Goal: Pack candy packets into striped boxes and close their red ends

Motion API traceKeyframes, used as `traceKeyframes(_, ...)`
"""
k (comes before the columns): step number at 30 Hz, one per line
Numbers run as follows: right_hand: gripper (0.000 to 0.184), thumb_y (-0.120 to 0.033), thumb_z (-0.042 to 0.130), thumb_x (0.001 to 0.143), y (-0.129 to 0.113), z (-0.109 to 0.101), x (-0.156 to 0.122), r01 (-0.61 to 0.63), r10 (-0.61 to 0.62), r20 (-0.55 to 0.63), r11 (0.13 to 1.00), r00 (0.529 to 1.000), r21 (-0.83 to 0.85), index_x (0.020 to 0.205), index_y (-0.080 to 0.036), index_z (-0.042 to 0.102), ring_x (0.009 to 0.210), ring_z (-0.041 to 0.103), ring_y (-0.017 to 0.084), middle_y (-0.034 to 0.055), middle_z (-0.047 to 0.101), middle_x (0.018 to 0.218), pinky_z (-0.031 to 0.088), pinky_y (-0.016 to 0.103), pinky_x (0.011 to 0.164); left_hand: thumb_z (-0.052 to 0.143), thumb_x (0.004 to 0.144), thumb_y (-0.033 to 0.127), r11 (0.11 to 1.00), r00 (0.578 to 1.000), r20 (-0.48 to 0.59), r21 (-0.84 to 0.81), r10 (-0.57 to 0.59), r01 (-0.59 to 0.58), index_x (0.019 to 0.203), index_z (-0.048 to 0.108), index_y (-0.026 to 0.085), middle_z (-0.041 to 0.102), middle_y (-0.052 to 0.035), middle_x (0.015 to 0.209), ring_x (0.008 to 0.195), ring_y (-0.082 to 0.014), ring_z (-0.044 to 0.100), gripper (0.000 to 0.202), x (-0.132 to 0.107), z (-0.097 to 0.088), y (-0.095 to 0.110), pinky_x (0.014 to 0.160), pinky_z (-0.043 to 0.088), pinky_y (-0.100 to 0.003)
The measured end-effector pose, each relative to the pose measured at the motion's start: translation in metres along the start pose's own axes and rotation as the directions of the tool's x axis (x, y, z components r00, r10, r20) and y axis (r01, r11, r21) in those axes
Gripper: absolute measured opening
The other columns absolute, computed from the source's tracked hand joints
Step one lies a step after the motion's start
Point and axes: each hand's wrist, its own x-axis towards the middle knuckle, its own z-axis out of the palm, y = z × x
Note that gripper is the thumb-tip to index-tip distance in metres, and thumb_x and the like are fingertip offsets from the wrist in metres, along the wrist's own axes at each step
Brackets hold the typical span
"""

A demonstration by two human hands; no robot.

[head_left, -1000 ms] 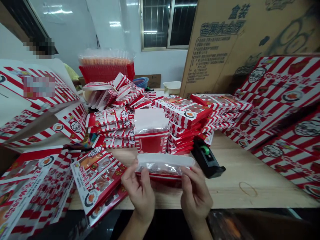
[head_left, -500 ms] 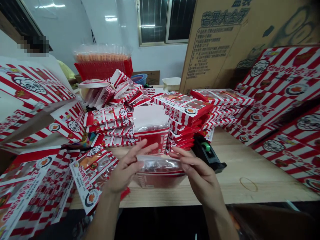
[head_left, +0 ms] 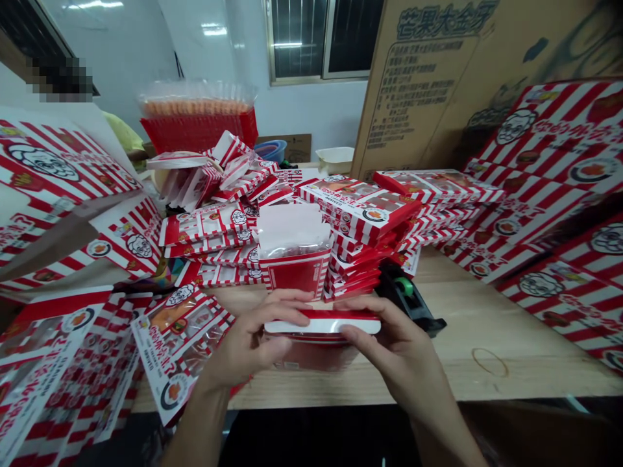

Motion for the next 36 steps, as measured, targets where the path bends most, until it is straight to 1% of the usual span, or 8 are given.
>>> traceKeyframes(5,0.007,-0.023,0.068,0.076,-0.001,-0.001,0.004,0.029,-0.028,0.017,1.000,0.999,-0.007,0.082,-0.024,0.072,0.081,0.068,0.018,0.0029,0.073,0.086,0.054,0.029,0.075,0.054,0.087,0.023,0.992,0.991,-0.108,0.097,-0.076,0.086,0.099,0.065,0.024,0.070,-0.0046,0.102,0.096,-0.0169,0.064,0.017,0.001,0.002,0.002,0.085,0.052,-0.033)
traceKeyframes(11,0.011,-0.019,0.073,0.073,0.004,-0.012,0.013,0.113,-0.148,0.230,0.981,0.962,0.158,0.079,-0.028,0.074,0.086,0.069,0.020,0.0022,0.074,0.088,0.056,0.035,0.079,0.057,0.086,0.032,0.988,0.996,0.037,0.126,0.083,-0.087,0.096,0.070,0.028,0.070,-0.0067,0.106,0.103,-0.0196,0.063,0.017,-0.003,-0.009,0.000,0.089,0.050,-0.036)
traceKeyframes(19,0.025,-0.020,0.065,0.081,0.006,-0.030,0.012,0.273,-0.239,0.386,0.961,0.891,-0.036,0.100,-0.035,0.071,0.098,0.066,0.020,0.0025,0.071,0.106,0.055,0.033,0.081,0.060,0.084,0.028,0.943,0.992,0.075,0.310,0.102,-0.121,0.099,0.070,0.030,0.068,-0.0045,0.113,0.109,-0.0196,0.060,0.018,-0.009,-0.012,0.001,0.095,0.046,-0.037)
traceKeyframes(26,0.030,-0.019,0.058,0.087,0.010,-0.029,-0.002,0.251,-0.186,0.478,0.965,0.858,-0.074,0.111,-0.034,0.066,0.116,0.056,0.018,0.0049,0.058,0.129,0.046,0.031,0.095,0.060,0.084,0.022,0.974,0.996,-0.075,0.225,0.048,-0.030,0.089,0.070,0.023,0.067,-0.0064,0.110,0.098,-0.0173,0.064,0.011,-0.019,0.003,-0.013,0.083,0.052,-0.028)
traceKeyframes(29,0.026,-0.033,0.055,0.088,0.030,-0.039,-0.003,0.131,-0.130,0.365,0.991,0.922,0.024,0.112,-0.032,0.066,0.121,0.051,0.022,0.0060,0.055,0.132,0.042,0.038,0.099,0.059,0.085,0.023,0.973,0.986,-0.151,0.230,0.072,-0.036,0.088,0.071,0.023,0.070,-0.0056,0.099,0.094,-0.0173,0.065,0.012,-0.016,0.007,-0.015,0.080,0.053,-0.027)
traceKeyframes(31,0.033,-0.046,0.055,0.085,0.052,-0.060,0.000,0.028,-0.025,0.071,0.999,0.997,-0.044,0.109,-0.027,0.067,0.116,0.054,0.025,0.0090,0.059,0.126,0.044,0.042,0.095,0.059,0.085,0.023,0.962,0.969,-0.221,0.270,0.113,-0.050,0.090,0.071,0.024,0.071,-0.0038,0.093,0.091,-0.0166,0.065,0.013,-0.015,0.010,-0.016,0.080,0.053,-0.027)
traceKeyframes(33,0.041,-0.056,0.062,0.073,0.077,-0.089,0.003,-0.161,0.076,-0.364,0.965,0.928,-0.209,0.093,-0.022,0.071,0.099,0.060,0.025,0.0105,0.067,0.106,0.048,0.040,0.085,0.058,0.085,0.022,0.948,0.954,-0.265,0.314,0.142,-0.053,0.096,0.069,0.025,0.071,-0.0032,0.094,0.091,-0.0162,0.065,0.016,-0.015,0.015,-0.017,0.082,0.052,-0.027)
traceKeyframes(36,0.047,-0.062,0.070,0.055,0.102,-0.129,0.006,-0.337,0.197,-0.472,0.912,0.859,-0.232,0.068,-0.017,0.070,0.064,0.058,0.021,0.0100,0.067,0.075,0.048,0.034,0.058,0.056,0.085,0.020,0.931,0.939,-0.282,0.354,0.197,-0.089,0.100,0.066,0.026,0.070,-0.0017,0.097,0.092,-0.0144,0.065,0.018,-0.019,0.024,-0.018,0.083,0.051,-0.024)
